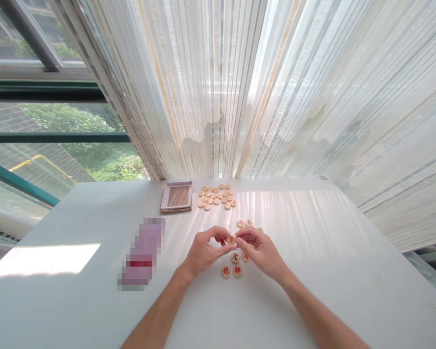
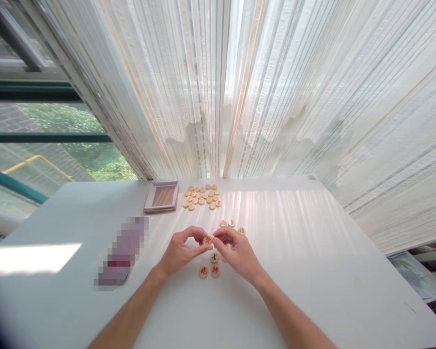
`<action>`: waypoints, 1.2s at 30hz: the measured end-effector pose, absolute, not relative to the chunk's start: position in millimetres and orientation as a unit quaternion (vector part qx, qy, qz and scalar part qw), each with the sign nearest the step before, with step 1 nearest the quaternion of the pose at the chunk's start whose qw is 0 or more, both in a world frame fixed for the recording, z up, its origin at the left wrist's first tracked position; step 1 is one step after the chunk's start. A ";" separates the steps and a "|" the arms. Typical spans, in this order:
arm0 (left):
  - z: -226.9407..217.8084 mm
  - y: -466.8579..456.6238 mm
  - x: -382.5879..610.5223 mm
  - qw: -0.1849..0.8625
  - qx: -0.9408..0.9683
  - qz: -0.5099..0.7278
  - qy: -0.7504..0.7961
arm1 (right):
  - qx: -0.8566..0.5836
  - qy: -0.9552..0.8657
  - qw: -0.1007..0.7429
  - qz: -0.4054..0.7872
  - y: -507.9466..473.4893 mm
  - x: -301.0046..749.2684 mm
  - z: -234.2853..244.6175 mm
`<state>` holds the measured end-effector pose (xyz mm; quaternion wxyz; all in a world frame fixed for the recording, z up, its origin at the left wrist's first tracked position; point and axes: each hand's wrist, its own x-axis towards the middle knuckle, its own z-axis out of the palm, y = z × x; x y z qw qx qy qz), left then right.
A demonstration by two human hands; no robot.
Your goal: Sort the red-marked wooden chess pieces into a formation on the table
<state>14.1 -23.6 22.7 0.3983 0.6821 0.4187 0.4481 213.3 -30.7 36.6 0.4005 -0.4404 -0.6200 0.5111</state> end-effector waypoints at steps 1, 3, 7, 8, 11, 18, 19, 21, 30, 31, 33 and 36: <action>22.8 -23.7 13.8 0.399 0.683 0.447 0.417 | -0.438 -0.616 0.403 0.516 -31.1 213.0 37.3; 22.9 -24.0 13.5 0.403 0.686 0.444 0.413 | -0.434 -0.613 0.403 0.523 -31.8 212.2 38.4; 24.0 -24.8 13.6 0.427 0.686 0.425 0.408 | -0.436 -0.610 0.403 0.524 -32.6 210.6 39.1; 24.8 -25.0 13.6 0.433 0.687 0.416 0.408 | -0.440 -0.608 0.405 0.521 -32.6 210.4 39.0; 28.4 -25.6 13.5 0.444 0.694 0.387 0.415 | -0.448 -0.604 0.411 0.516 -32.3 210.2 38.3; 30.9 -25.1 12.9 0.454 0.682 0.366 0.441 | -0.457 -0.609 0.421 0.493 -30.0 214.1 34.9; 30.4 -24.8 12.8 0.454 0.679 0.369 0.444 | -0.464 -0.608 0.422 0.486 -29.6 215.2 34.4; 29.9 -24.5 12.5 0.455 0.674 0.374 0.446 | -0.473 -0.614 0.423 0.469 -29.2 217.1 34.1; 32.9 -25.1 11.3 0.495 0.668 0.353 0.429 | -0.455 -0.672 0.385 0.438 -31.7 213.3 41.2; 32.5 -25.2 11.4 0.499 0.668 0.350 0.428 | -0.458 -0.671 0.386 0.437 -31.8 212.9 40.7; 31.7 -25.6 11.7 0.504 0.667 0.345 0.426 | -0.465 -0.667 0.389 0.432 -31.9 212.7 38.6; 31.3 -26.7 12.7 0.510 0.669 0.341 0.421 | -0.475 -0.663 0.395 0.422 -32.3 212.7 35.0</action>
